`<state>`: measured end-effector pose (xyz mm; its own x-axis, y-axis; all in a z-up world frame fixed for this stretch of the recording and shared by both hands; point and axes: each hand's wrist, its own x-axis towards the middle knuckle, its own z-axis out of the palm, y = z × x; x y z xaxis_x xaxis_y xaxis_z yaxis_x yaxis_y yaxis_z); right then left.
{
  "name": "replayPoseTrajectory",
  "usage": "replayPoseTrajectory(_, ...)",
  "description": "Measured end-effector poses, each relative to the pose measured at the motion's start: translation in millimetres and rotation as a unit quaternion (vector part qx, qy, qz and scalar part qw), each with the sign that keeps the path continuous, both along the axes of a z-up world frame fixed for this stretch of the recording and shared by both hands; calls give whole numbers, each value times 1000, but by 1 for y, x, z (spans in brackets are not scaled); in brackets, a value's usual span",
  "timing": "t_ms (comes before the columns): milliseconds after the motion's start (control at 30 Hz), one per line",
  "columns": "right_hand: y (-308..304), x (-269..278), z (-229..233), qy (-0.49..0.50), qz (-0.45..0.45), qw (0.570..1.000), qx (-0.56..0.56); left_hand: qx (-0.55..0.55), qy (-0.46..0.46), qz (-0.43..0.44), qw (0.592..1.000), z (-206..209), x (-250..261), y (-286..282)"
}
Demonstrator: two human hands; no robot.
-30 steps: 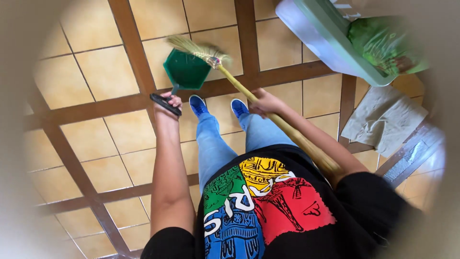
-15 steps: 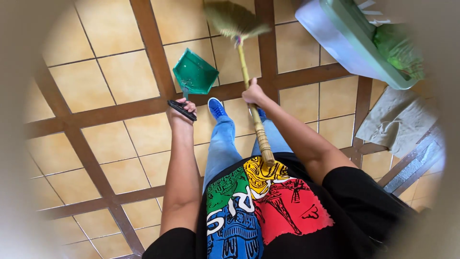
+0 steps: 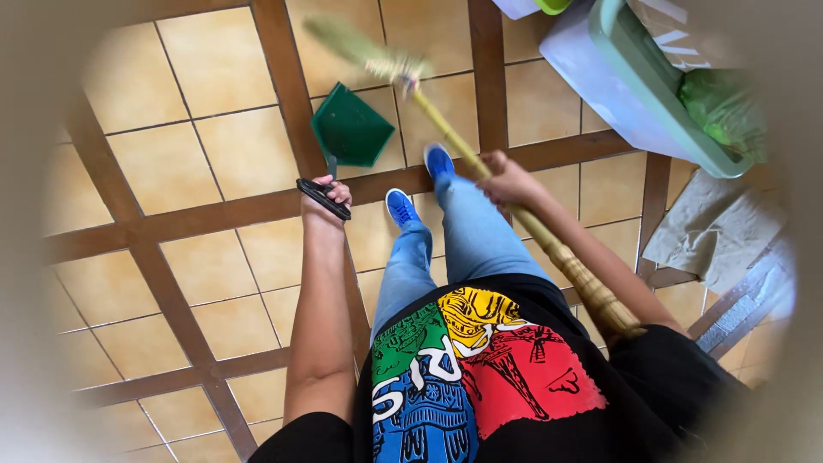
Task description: The person sweeps a tiled floor using a broom and dustpan, moving debris into the dustpan while walking around a room containing storage bins and a green chair.
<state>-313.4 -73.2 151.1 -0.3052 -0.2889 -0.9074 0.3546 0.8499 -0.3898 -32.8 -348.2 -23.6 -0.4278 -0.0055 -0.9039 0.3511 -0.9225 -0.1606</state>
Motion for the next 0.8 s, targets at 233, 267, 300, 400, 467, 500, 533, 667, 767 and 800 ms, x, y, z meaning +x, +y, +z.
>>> replayPoseTrajectory(233, -98, -67, -73, 156, 78, 984, 22, -26, 8, 11, 1000, -13, -36, -39)
replayPoseTrajectory(267, -114, -77, -91, 138, 19, 990, 13, -36, 10, 11, 999, -12, -44, -46)
replayPoseTrajectory(300, -128, -81, -109, 141, 23, 990, 9, -39, 12, 17, 999, -15, -50, -51)
replayPoseTrajectory(400, -169, -101, -150, 144, 1, 989, 41, -47, 10, 1, 999, -26, -79, -71)
replayPoseTrajectory(467, -183, -99, -160, 133, 69, 986, 77, -41, -1, 10, 999, -29, -90, -80)
replayPoseTrajectory(500, -183, -102, -163, 132, 70, 986, 77, -40, -2, 11, 999, -28, -99, -90)
replayPoseTrajectory(533, -183, -105, -166, 98, 90, 989, 64, -34, -4, 6, 999, -28, -107, -100)
replayPoseTrajectory(667, -179, -145, -125, -17, 141, 989, -34, -22, -6, 13, 1000, -17, -133, -121)
replayPoseTrajectory(767, -170, -175, -76, -37, 97, 995, 5, -12, -17, 35, 999, 6, -154, -135)
replayPoseTrajectory(800, -172, -188, -67, -39, 96, 995, 4, -12, -18, 34, 999, 9, -162, -143)
